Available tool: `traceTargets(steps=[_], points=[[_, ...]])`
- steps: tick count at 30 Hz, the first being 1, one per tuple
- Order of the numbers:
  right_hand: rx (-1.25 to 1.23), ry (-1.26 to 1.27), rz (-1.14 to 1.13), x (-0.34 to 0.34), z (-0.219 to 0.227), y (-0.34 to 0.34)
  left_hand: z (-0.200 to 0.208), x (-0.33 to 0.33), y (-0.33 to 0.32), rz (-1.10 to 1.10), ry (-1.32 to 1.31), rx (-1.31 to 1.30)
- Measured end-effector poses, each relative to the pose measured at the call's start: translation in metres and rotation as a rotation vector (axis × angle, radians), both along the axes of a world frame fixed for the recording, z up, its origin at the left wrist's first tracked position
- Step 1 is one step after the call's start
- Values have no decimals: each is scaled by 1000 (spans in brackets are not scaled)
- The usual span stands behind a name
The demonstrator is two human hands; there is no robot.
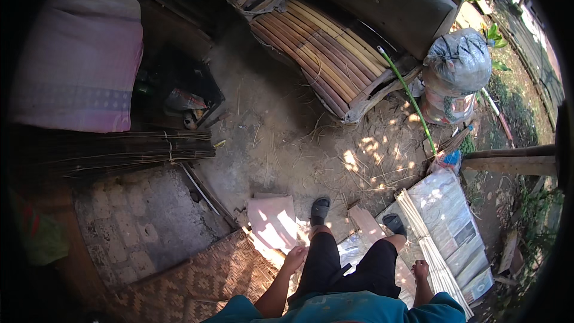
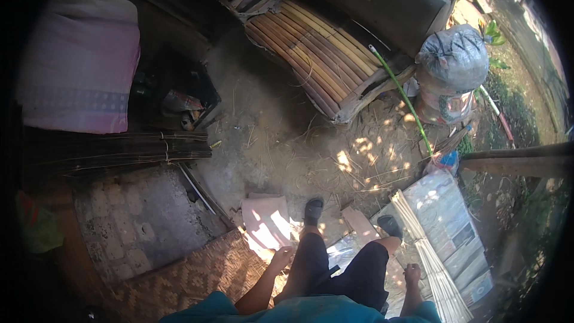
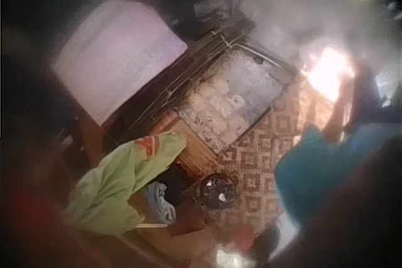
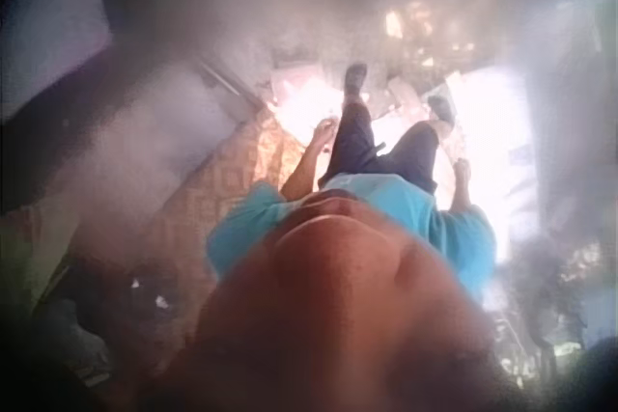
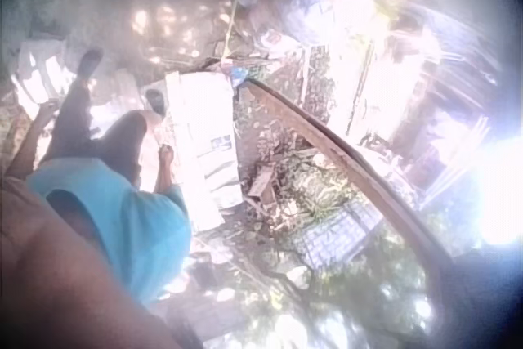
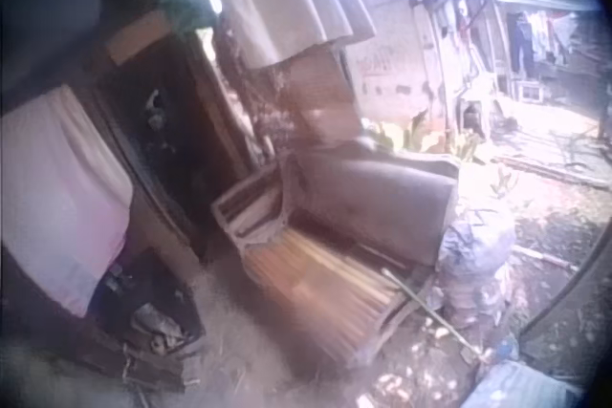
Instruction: The person retrieves a bundle of bamboo strips, unties it, and sits on the ground. Using a knife, they repeatedly split the bamboo strips into thinner pieces and place them on a pile.
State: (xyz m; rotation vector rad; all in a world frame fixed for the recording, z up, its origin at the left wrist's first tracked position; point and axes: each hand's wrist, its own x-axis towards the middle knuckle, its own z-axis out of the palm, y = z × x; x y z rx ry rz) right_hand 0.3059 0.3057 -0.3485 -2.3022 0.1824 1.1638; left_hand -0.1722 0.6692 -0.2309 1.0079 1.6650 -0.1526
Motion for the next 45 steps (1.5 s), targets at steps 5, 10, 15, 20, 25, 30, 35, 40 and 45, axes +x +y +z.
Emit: traceTargets(steps=[5,10,15,20,25,30,35,40,45], points=[[-415,86,-106,-218,72,-73,16,-60,131,-335,-50,76],[-207,-93,-165,-320,45,11,40,-84,195,-518,-67,158],[280,-105,-324,-290,141,197,84,-34,188,-881,-107,-35],[154,-18,-149,-333,215,222,66,-3,142,-1569,-416,-75],[-97,334,0,-453,194,160,90,6,79,-2284,-135,-136],[-95,-92,223,-575,120,151,108,17,55,-2662,-71,-97],[312,162,155,-569,133,140,117,30,39,-2860,94,-349],[996,623,-318,-605,142,123,137,35,36,-2914,223,-617],[807,605,-547,-591,141,135,84,43,54,-2785,118,-934]])
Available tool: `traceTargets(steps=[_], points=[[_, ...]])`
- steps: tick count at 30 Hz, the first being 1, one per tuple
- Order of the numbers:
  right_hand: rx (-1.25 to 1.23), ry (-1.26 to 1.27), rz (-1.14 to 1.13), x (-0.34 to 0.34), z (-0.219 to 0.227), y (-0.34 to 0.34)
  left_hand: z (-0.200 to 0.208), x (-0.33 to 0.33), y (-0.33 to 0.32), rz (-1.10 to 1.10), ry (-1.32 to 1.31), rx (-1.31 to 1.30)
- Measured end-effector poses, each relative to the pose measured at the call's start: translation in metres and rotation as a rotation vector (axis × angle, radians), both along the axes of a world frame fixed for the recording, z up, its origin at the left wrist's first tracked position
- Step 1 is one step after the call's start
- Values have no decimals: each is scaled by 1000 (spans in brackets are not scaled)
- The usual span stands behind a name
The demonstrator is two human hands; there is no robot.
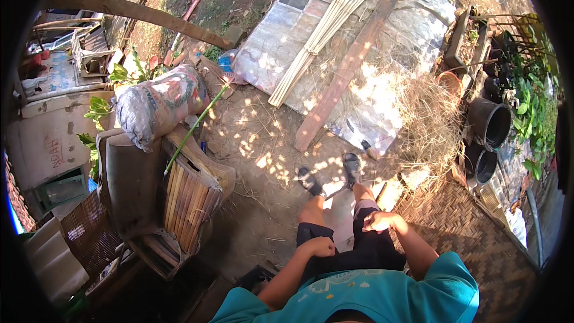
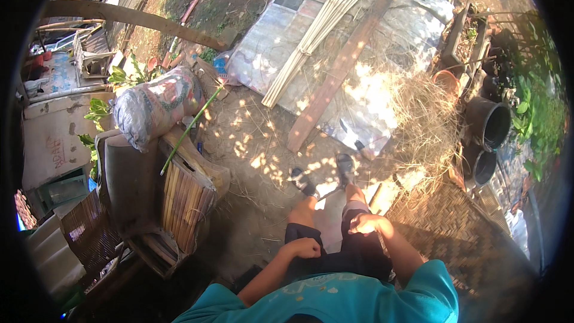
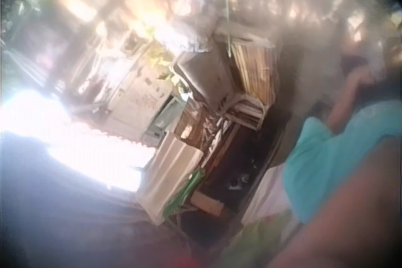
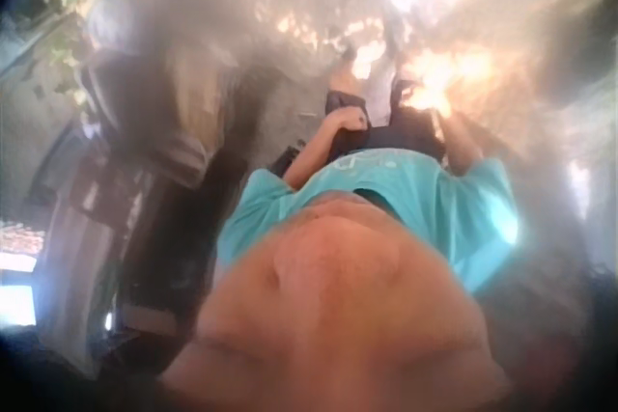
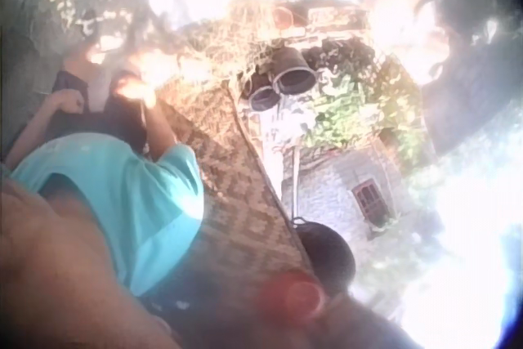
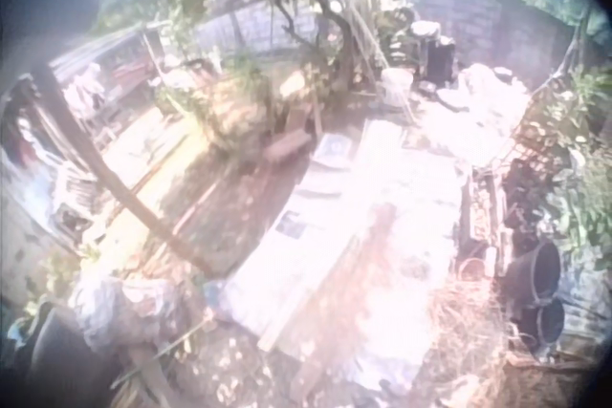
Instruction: The person retrieves a bundle of bamboo strips, unties it, and sits on the ground. Using a knife, they repeatedly split the bamboo strips into thinner pieces and place them on a pile.
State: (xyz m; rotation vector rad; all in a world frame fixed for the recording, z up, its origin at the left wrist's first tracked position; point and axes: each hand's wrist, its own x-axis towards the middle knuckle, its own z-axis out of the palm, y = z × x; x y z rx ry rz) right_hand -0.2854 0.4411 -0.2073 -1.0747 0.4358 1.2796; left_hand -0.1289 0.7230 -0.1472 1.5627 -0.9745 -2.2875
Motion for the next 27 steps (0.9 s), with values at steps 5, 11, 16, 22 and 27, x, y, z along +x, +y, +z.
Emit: traceTargets(steps=[5,11,16,22,27], points=[[-472,112,-464,29,-51,1,-78,81,5,551,-133,-39],[-916,67,-292,61,-257,-40,-221,278,-1,671,-719,23],[-1117,61,-173,74,-407,-71,-370,408,-49,659,-1046,-62],[-1350,-199,-80,62,-506,-59,-538,482,-63,694,-1295,-150],[-1627,-666,-61,29,-563,-44,-602,494,-116,574,-1367,-7]])
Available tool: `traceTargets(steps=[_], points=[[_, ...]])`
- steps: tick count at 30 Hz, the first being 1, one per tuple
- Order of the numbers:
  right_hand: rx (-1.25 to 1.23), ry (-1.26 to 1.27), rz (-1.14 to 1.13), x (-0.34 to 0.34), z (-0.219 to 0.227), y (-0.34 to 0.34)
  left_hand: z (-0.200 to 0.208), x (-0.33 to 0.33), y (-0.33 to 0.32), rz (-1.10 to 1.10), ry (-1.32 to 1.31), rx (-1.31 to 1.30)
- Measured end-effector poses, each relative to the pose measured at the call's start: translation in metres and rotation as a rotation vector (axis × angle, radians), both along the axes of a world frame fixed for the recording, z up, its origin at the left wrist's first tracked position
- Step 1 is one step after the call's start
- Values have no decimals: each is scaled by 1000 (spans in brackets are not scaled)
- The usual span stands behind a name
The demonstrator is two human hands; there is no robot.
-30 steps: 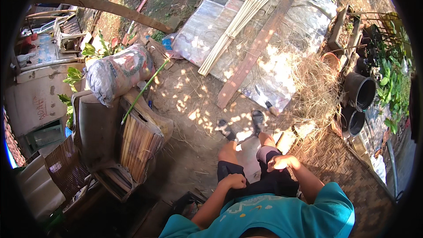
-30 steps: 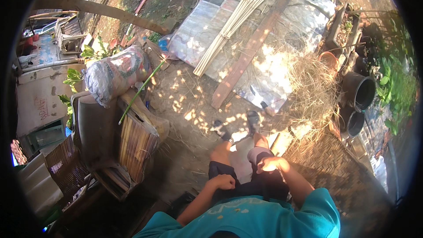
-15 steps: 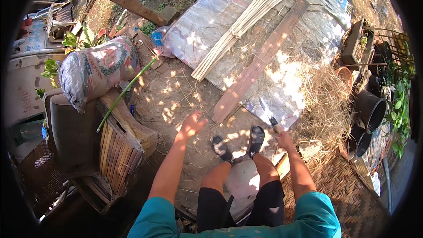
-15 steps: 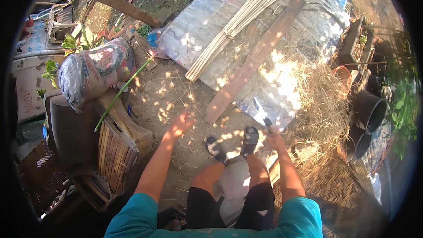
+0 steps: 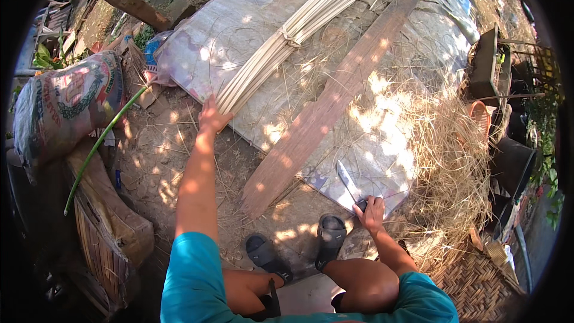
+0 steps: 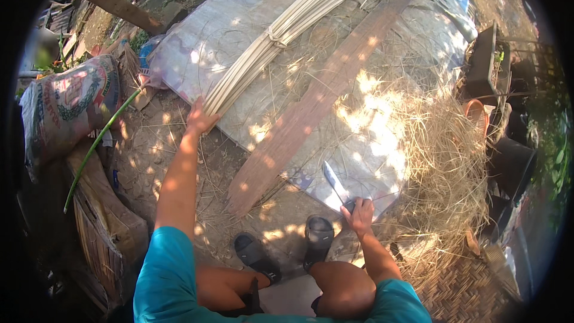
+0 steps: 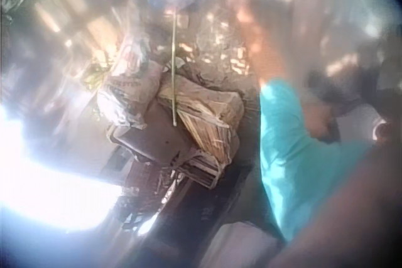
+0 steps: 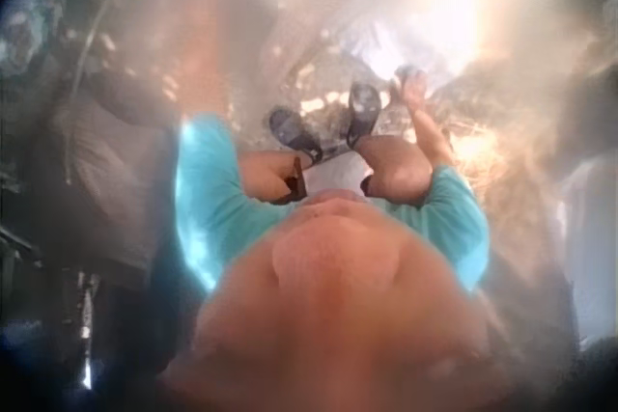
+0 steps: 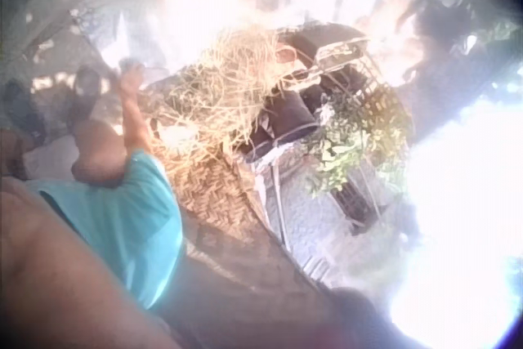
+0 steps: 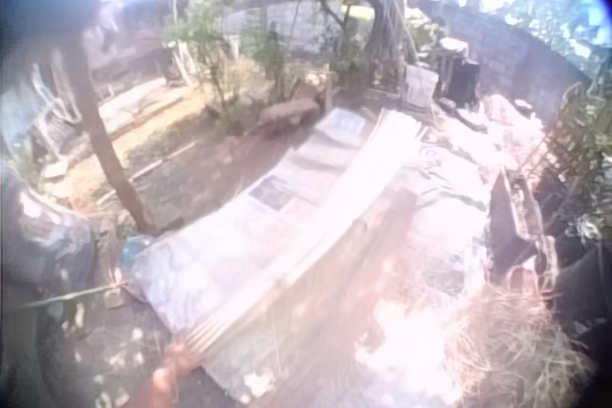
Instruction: The person retrieves a bundle of bamboo strips, unties it, and sits on the ground. Using a knife, they repeatedly split the bamboo strips into thinner pieces and place them on a pile.
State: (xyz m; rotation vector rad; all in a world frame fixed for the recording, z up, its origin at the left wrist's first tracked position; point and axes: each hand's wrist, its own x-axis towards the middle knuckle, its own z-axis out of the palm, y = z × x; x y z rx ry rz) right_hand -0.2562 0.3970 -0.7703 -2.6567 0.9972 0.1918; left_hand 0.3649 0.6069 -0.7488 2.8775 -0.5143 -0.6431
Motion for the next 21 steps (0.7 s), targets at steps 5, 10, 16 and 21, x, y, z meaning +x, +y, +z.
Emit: traceTargets(steps=[5,10,16,21], points=[[-81,-195,-24,-12,-6,3,-1,20,-24,-29,166,237],[-65,-236,-28,-13,-4,4,25,40,-6,-202,125,120],[-139,-267,-41,-19,-10,14,135,27,-20,-237,106,219],[-232,-291,-57,-28,-13,17,280,-65,-20,-312,-225,-70]])
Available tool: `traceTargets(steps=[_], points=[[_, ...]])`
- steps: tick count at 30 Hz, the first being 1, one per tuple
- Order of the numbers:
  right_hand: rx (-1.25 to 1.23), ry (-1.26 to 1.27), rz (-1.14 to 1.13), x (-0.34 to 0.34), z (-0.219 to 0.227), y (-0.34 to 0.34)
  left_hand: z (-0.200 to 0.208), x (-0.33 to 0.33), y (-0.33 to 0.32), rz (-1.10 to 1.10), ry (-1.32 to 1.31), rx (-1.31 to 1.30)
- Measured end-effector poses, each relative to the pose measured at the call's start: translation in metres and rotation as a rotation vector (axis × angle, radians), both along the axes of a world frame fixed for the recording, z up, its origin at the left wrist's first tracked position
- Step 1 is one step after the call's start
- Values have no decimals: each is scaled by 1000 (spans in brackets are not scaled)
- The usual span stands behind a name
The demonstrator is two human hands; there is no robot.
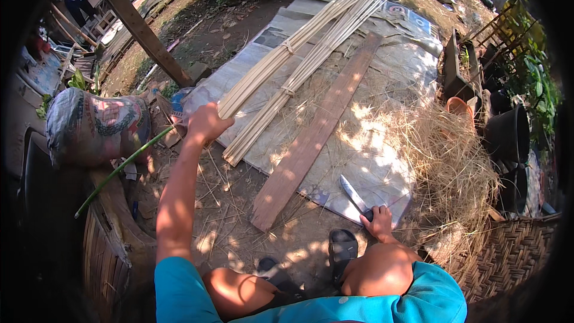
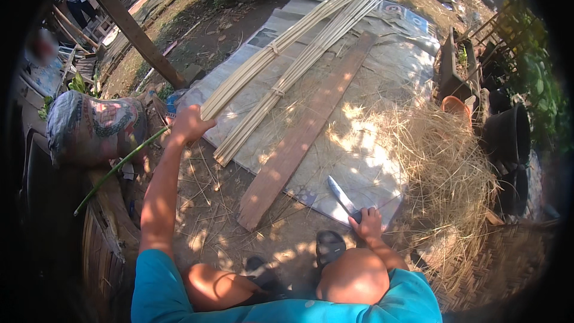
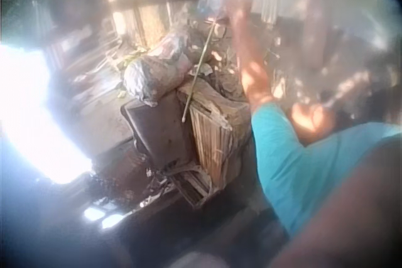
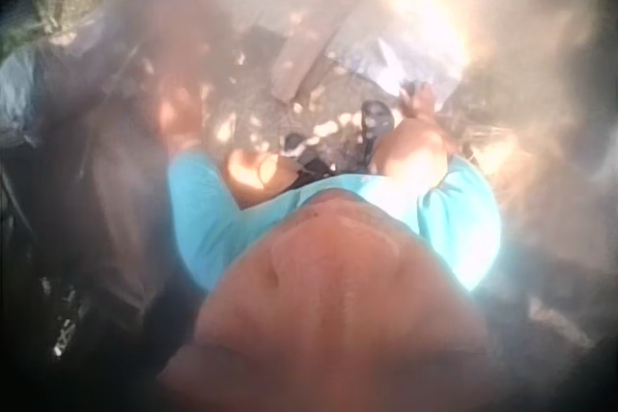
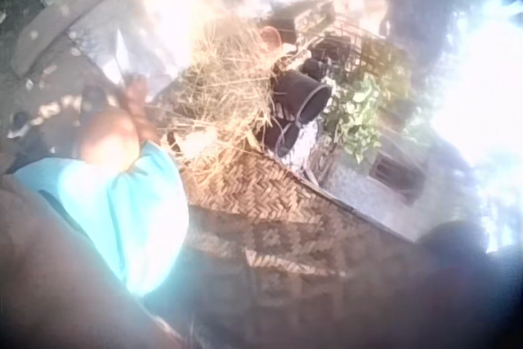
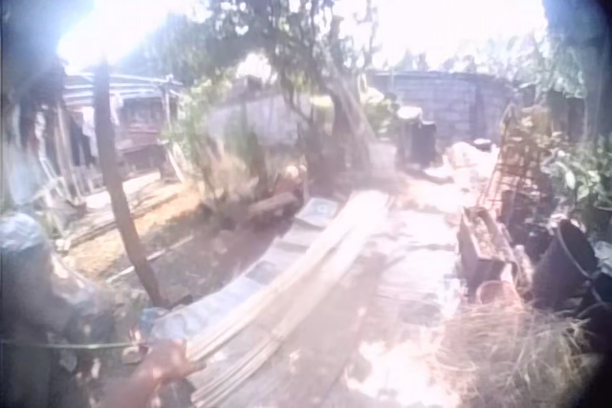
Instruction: The person retrieves a bundle of bamboo strips, unties it, and sits on the ground. Using a knife, they repeatedly split the bamboo strips into thinner pieces and place them on a pile.
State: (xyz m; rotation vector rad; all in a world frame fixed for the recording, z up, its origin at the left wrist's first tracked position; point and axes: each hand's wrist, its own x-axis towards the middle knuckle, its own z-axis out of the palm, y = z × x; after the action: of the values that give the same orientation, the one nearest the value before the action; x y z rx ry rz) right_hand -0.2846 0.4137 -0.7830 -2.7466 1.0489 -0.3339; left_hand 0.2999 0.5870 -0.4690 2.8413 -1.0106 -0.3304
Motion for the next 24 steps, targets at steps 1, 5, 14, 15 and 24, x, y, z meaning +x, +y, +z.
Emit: traceTargets(steps=[1,5,14,15,24], points=[[47,3,8,-1,0,2,11,-30,15,62,3,-21],[75,15,-51,-4,-1,-4,-34,-106,70,-17,234,-138],[209,-366,-130,99,40,-30,-136,-290,222,-62,741,26],[300,-344,-20,135,61,-26,-147,-291,235,-24,698,-3],[486,-414,245,240,70,34,-175,-306,244,-26,558,-80]])
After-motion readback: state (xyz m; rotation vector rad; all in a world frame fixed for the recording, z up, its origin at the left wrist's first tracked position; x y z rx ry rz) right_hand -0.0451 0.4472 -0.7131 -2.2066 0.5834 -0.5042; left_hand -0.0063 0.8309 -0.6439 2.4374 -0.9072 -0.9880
